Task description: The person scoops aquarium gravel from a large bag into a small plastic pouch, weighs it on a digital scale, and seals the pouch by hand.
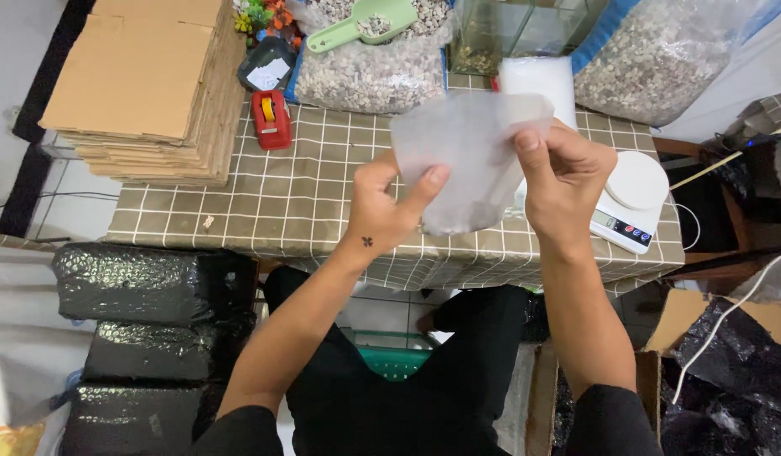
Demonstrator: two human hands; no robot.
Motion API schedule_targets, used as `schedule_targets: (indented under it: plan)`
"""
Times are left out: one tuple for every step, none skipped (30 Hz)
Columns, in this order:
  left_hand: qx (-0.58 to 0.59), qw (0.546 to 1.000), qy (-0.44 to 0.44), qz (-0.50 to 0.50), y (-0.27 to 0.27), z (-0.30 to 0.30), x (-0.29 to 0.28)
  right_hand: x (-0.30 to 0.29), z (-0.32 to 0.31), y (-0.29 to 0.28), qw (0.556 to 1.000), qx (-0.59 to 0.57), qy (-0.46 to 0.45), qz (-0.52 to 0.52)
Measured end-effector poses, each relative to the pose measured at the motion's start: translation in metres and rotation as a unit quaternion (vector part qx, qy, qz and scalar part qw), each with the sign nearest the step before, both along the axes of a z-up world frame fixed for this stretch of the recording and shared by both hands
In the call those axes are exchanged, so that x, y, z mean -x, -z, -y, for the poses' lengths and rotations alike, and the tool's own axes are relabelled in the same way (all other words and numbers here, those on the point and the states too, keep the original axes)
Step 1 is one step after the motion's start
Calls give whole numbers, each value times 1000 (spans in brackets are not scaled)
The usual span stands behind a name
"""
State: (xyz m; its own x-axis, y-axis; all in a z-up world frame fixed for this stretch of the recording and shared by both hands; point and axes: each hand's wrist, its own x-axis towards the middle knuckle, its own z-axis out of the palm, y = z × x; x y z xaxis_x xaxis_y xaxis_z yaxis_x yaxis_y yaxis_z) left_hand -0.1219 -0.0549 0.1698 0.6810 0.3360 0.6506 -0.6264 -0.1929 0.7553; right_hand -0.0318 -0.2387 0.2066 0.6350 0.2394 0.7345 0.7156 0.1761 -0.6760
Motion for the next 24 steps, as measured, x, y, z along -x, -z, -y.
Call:
schedule_targets:
  plan:
    - [-1,1000,-1,1,-16,1,1,2,-1,-3,1000,-1,-1,1]
    - [-16,1000,1,23,-32,2,3,3,-2,-7,1000,-15,13,-2]
    - [-30,999,2,44,-48,5,5,6,-1,-9,999,-28,28,-6]
    - [-29,999,2,42,-53,6,6,0,-1,-8,999,-28,28,-8]
    - [-52,998,3,29,-60,7,5,-7,-1,-7,999,-42,-8,-12]
    - [-75,997,4,16,-66,8,5,-14,0,-6,997,-57,-44,-17]
    - [-74,997,4,15,-73,8,5,-11,-3,6,997,-56,-43,-18]
    - [-100,995,-3,21,-80,8,5,-9,-6,19,989,-94,-100,-45]
    - [-127,991,-10,31,-88,7,3,-9,-10,31,976,-134,-157,-67]
    - [-128,991,-10,33,-94,5,2,1,-19,47,976,-134,-157,-64]
    - [-143,989,-10,37,-98,1,1,12,-28,63,957,-156,-107,-220]
    - [-158,987,-10,41,-103,-2,1,23,-38,80,911,-177,-51,-369]
    - [-157,987,-13,42,-109,-3,2,30,-40,108,911,-176,-54,-369]
    - [-151,987,-15,44,-115,-5,3,37,-43,135,895,-158,-146,-390]
    - [-145,988,-18,47,-121,-6,5,44,-45,162,870,-139,-238,-409]
    - [-145,988,-22,47,-125,-7,4,49,-52,160,869,-137,-241,-409]
    - [-137,989,-18,48,-129,-8,5,57,-57,158,861,-125,-323,-371]
    - [-129,990,-14,50,-132,-8,5,64,-63,156,846,-113,-402,-330]
    - [-129,990,-16,51,-134,-7,5,64,-67,150,846,-112,-404,-330]
    - [-120,991,-6,50,-137,-6,6,64,-70,145,834,-127,-438,-311]
    - [-112,992,6,49,-139,-4,6,64,-73,139,821,-143,-470,-292]
    - [-112,992,5,49,-139,-2,6,65,-77,133,821,-142,-470,-292]
    - [-98,994,8,40,-139,1,6,65,-81,126,839,-142,-415,-321]
    - [-83,996,11,31,-138,4,5,64,-85,119,854,-141,-358,-350]
